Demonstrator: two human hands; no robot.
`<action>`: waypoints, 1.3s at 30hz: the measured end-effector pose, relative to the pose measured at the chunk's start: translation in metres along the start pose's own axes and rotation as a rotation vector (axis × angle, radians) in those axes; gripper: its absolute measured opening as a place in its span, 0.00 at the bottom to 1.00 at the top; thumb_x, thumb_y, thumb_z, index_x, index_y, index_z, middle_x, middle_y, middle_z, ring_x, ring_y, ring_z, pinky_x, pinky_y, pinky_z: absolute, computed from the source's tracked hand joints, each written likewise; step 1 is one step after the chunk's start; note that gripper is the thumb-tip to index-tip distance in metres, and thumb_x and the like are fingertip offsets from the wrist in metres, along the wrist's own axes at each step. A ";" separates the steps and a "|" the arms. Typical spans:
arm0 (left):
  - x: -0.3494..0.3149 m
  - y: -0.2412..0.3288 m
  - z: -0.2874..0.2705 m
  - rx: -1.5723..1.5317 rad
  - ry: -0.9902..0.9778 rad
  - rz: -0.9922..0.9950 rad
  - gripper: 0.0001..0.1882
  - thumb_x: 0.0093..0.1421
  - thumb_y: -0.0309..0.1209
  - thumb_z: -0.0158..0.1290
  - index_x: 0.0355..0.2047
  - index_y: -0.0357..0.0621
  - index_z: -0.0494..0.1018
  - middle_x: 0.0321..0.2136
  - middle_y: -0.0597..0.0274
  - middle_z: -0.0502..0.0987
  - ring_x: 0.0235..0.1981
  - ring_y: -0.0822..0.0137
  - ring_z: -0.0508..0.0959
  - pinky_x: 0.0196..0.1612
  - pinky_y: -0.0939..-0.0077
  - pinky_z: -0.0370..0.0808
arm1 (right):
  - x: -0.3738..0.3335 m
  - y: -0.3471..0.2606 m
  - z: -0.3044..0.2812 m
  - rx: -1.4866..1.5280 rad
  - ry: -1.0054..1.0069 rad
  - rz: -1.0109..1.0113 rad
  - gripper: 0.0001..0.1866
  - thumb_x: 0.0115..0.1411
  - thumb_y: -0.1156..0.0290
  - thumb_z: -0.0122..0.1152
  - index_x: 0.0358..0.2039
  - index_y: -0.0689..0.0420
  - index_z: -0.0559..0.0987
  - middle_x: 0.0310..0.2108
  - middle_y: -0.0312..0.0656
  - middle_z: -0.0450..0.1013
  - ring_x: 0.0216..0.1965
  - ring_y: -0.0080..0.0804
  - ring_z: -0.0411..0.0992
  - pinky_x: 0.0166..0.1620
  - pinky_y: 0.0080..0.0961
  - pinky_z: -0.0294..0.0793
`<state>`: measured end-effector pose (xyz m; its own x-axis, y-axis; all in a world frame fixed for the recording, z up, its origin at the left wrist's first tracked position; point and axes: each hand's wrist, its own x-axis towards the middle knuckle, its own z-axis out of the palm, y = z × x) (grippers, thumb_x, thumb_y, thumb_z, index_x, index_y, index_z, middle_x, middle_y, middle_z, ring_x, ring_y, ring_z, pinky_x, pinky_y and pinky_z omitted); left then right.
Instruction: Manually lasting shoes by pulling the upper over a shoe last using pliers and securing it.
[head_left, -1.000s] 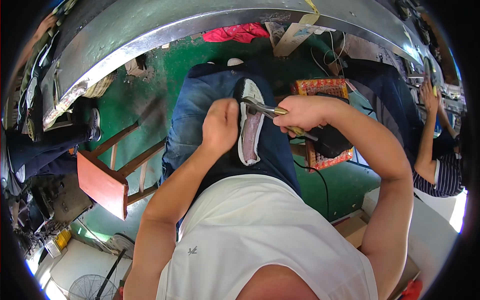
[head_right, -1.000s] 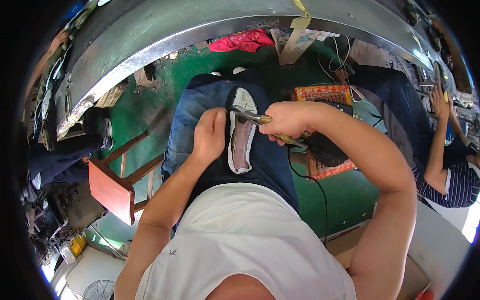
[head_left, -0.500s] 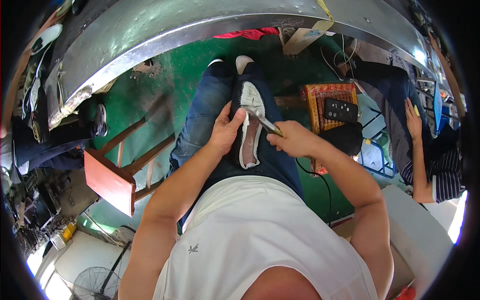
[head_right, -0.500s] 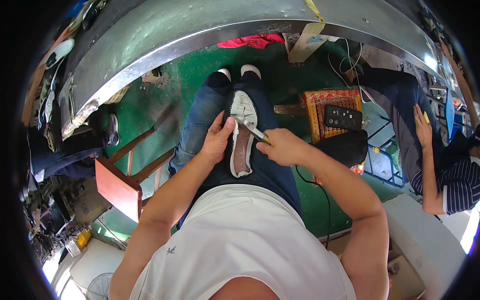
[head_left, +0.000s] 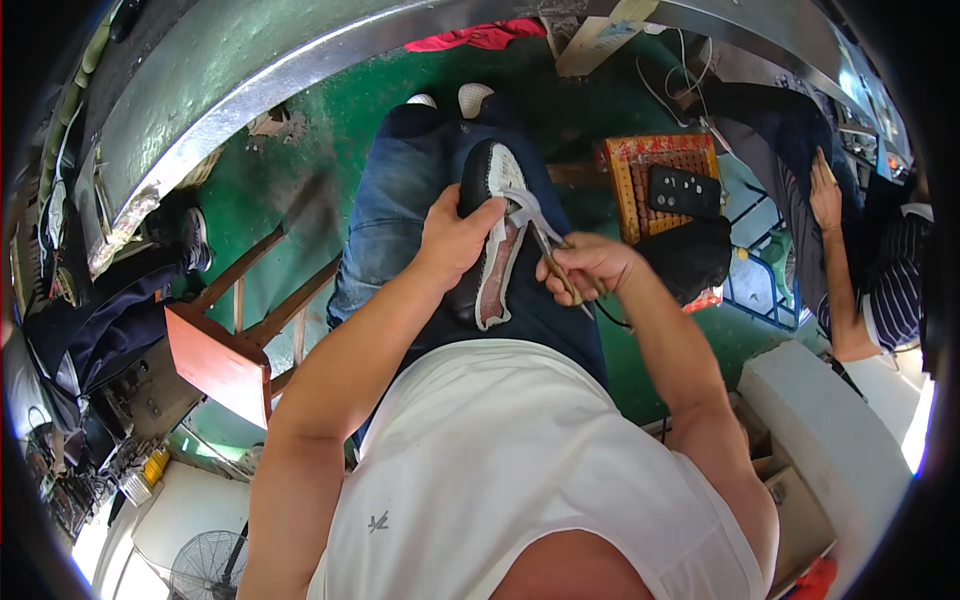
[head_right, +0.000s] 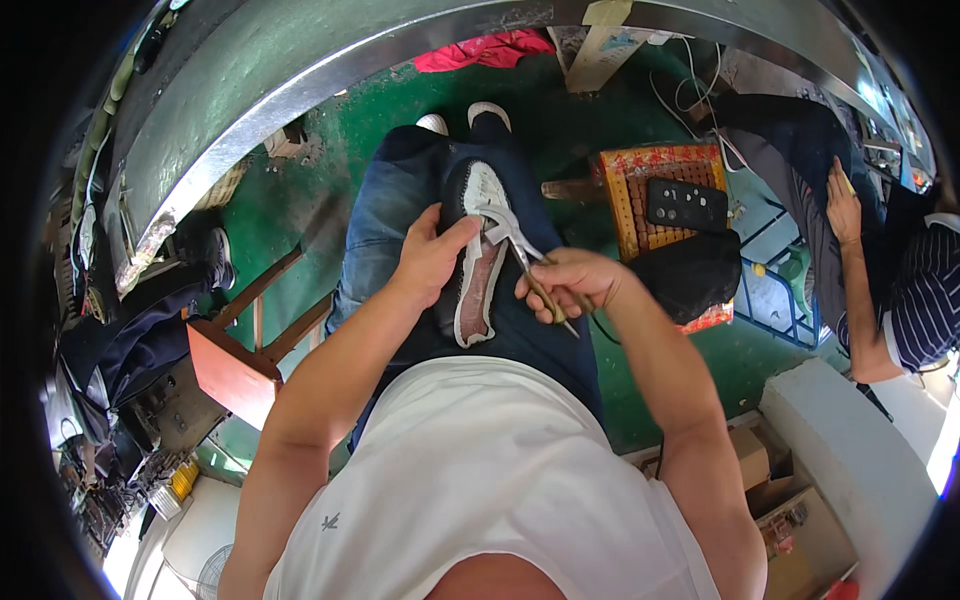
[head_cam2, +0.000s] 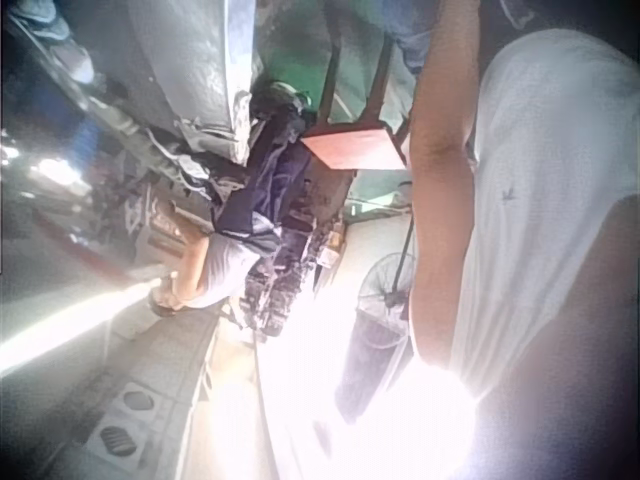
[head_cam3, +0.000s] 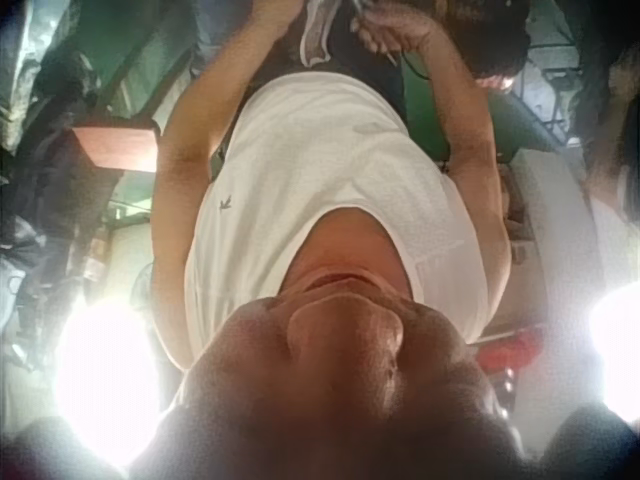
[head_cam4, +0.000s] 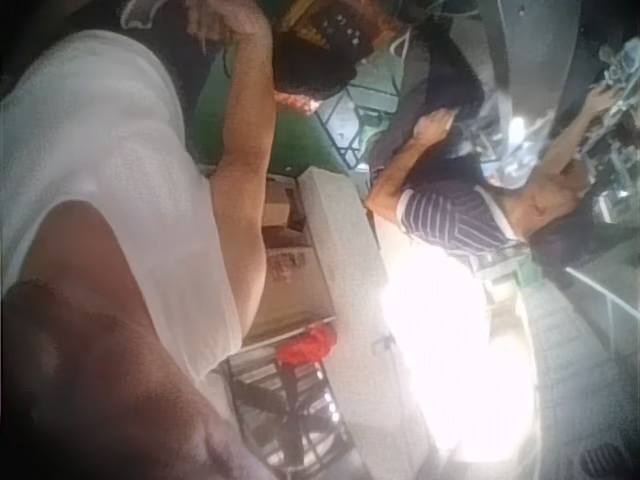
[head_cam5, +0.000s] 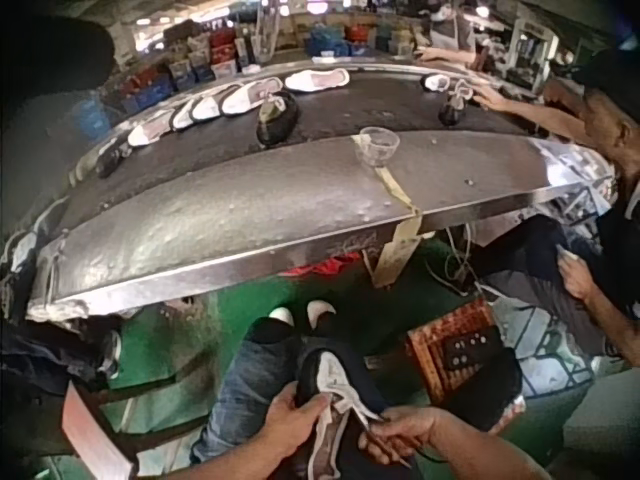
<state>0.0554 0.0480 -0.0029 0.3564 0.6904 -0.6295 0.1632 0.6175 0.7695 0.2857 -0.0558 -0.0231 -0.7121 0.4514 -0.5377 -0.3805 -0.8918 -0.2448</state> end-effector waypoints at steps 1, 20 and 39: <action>0.002 0.002 0.001 -0.005 0.000 -0.004 0.24 0.62 0.32 0.60 0.54 0.31 0.69 0.46 0.54 0.79 0.46 0.66 0.78 0.51 0.72 0.75 | -0.011 -0.016 -0.001 -0.288 0.109 0.053 0.21 0.67 0.59 0.60 0.48 0.67 0.76 0.32 0.42 0.78 0.33 0.34 0.82 0.21 0.18 0.75; 0.003 0.036 -0.018 0.066 -0.236 -0.298 0.43 0.54 0.40 0.67 0.63 0.32 0.59 0.56 0.49 0.73 0.54 0.57 0.76 0.53 0.58 0.75 | -0.033 -0.045 0.058 -1.122 0.603 -0.119 0.18 0.65 0.60 0.58 0.30 0.64 0.76 0.25 0.49 0.77 0.28 0.45 0.78 0.36 0.37 0.75; -0.015 0.000 -0.003 0.247 -0.190 -0.078 0.37 0.63 0.33 0.61 0.65 0.32 0.55 0.54 0.54 0.73 0.56 0.64 0.72 0.62 0.68 0.67 | -0.035 0.024 0.042 -1.572 0.623 -0.238 0.13 0.64 0.65 0.61 0.41 0.61 0.74 0.33 0.54 0.78 0.37 0.55 0.78 0.40 0.47 0.76</action>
<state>0.0476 0.0389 0.0063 0.4955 0.5479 -0.6740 0.4068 0.5391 0.7374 0.2764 -0.0915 0.0234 -0.2639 0.8302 -0.4910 0.7399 -0.1524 -0.6552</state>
